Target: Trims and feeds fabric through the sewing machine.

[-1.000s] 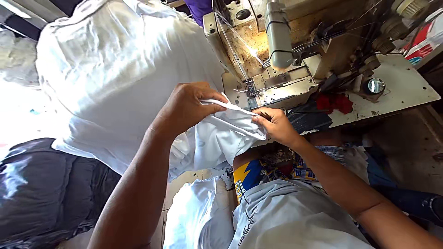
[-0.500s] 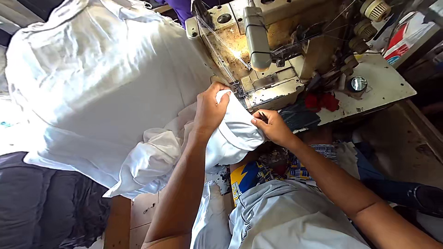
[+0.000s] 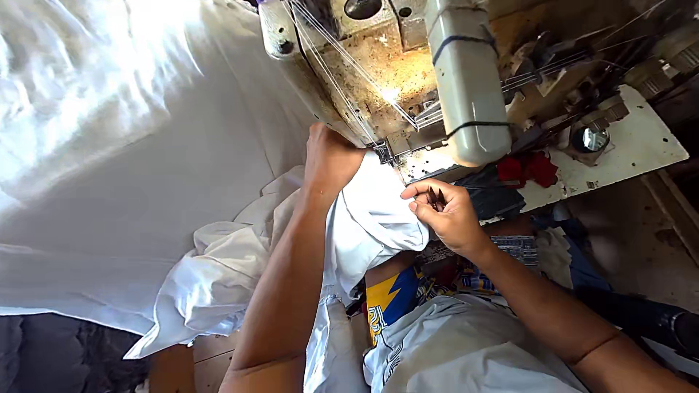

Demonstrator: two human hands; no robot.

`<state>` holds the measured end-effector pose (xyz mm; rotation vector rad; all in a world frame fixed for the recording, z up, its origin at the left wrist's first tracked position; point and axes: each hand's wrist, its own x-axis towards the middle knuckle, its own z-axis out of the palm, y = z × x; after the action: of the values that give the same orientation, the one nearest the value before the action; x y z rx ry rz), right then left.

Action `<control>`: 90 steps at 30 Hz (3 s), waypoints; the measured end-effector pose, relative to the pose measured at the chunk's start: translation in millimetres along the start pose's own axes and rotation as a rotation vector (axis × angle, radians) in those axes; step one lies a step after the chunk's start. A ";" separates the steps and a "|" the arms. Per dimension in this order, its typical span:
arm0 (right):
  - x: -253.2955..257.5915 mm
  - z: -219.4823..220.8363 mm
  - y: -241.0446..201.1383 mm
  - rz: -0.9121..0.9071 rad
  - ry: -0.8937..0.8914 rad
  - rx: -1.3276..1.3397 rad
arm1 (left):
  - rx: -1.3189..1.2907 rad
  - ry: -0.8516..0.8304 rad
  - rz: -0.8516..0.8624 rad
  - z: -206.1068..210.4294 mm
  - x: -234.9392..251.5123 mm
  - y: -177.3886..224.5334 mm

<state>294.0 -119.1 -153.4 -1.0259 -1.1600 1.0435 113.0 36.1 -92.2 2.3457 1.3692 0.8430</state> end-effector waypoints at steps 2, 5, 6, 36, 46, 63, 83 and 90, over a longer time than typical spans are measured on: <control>6.1 5.6 -3.6 -0.010 0.046 -0.006 | -0.091 0.021 0.019 8.2 10.2 -12.8; 8.3 11.2 -7.3 -0.010 0.079 -0.011 | -0.184 0.049 0.061 13.0 13.9 -12.4; 6.9 10.9 -8.5 -0.009 0.077 -0.007 | -0.234 0.063 0.082 12.6 13.7 -9.7; 9.3 15.5 -8.8 -0.039 0.130 -0.001 | -0.247 -0.014 0.106 7.4 24.3 -10.2; 7.2 14.1 -7.7 -0.037 0.138 -0.018 | -0.098 -0.015 0.026 13.6 25.2 -14.4; 13.6 6.9 -27.0 -0.056 -0.007 -0.049 | 0.164 -0.229 0.163 -16.6 -152.8 19.4; -19.5 -19.9 -25.8 -0.401 -0.351 -0.300 | -0.151 0.181 0.403 -19.6 -155.6 52.0; -43.1 -20.9 -1.4 -0.219 -0.142 -0.154 | 0.326 0.244 0.522 32.0 -134.8 -5.8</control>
<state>310.6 -163.0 -162.8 -0.9305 -1.4529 0.8743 78.3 -76.3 -165.8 3.0101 1.0446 1.1495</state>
